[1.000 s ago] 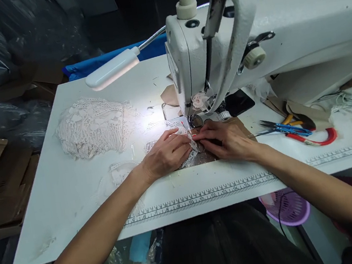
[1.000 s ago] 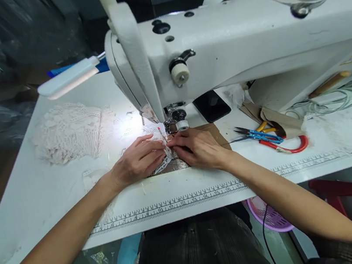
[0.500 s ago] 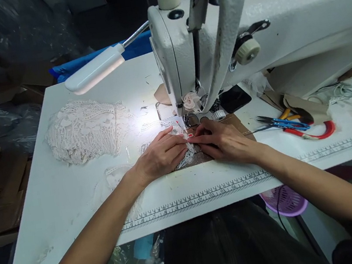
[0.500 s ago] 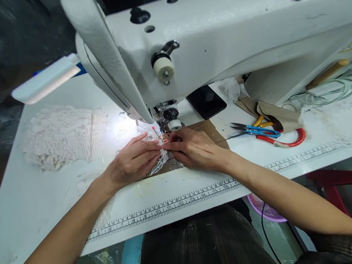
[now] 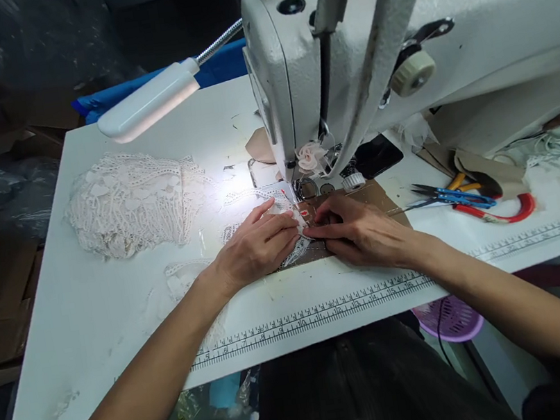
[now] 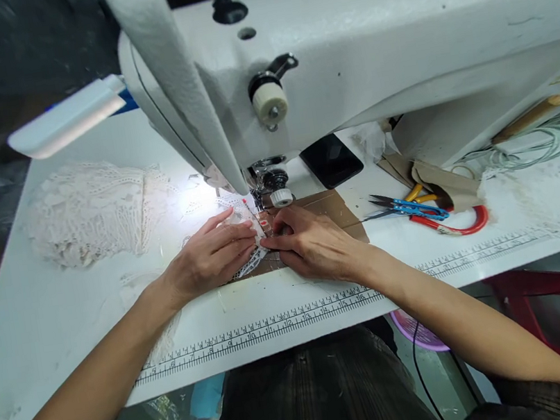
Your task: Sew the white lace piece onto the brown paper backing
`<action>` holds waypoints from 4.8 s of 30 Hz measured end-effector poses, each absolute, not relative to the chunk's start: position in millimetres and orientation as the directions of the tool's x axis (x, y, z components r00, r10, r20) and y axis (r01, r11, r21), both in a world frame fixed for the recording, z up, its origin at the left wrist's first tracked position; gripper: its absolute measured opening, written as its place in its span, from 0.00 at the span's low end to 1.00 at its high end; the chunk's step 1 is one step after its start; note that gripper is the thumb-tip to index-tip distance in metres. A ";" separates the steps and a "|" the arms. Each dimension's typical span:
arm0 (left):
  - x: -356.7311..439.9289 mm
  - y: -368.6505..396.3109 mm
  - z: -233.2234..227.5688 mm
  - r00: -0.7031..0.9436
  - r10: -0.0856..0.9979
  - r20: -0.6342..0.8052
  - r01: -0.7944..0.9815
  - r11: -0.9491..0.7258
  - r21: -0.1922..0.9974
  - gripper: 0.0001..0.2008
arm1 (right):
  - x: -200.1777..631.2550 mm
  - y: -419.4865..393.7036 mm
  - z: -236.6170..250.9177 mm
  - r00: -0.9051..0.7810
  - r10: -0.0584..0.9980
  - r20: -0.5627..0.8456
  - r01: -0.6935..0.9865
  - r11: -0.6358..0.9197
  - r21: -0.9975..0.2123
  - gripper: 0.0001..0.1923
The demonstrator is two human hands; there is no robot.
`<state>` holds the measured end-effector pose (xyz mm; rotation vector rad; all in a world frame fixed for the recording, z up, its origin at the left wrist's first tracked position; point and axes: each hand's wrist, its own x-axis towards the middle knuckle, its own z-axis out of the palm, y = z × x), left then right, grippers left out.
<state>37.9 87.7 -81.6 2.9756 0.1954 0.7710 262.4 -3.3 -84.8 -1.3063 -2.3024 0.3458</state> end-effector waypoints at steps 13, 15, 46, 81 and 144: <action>37.7 87.4 -71.6 0.746 0.262 0.612 0.297 -0.954 0.047 0.03 | 257.1 -3.7 -79.6 -0.420 0.862 0.284 0.744 0.506 -0.437 0.16; 38.3 86.9 -71.1 0.770 0.228 0.596 0.256 -0.966 0.039 0.02 | 256.2 -3.8 -79.9 -0.421 0.856 0.299 0.742 0.515 -0.430 0.16; 37.2 88.2 -80.6 0.875 0.224 0.428 0.245 -0.970 0.007 0.14 | 251.1 -8.3 -84.3 -0.446 0.839 0.312 0.806 0.528 -0.268 0.16; 48.7 103.8 -77.1 0.862 0.326 0.388 0.324 -0.943 0.074 0.13 | 240.3 -4.0 -82.2 -0.324 0.913 0.248 0.903 0.376 -0.206 0.16; 62.0 101.2 -78.5 0.848 0.419 0.326 0.441 -0.897 0.005 0.13 | 234.8 7.2 -83.6 -0.200 0.961 0.191 0.950 0.238 -0.201 0.20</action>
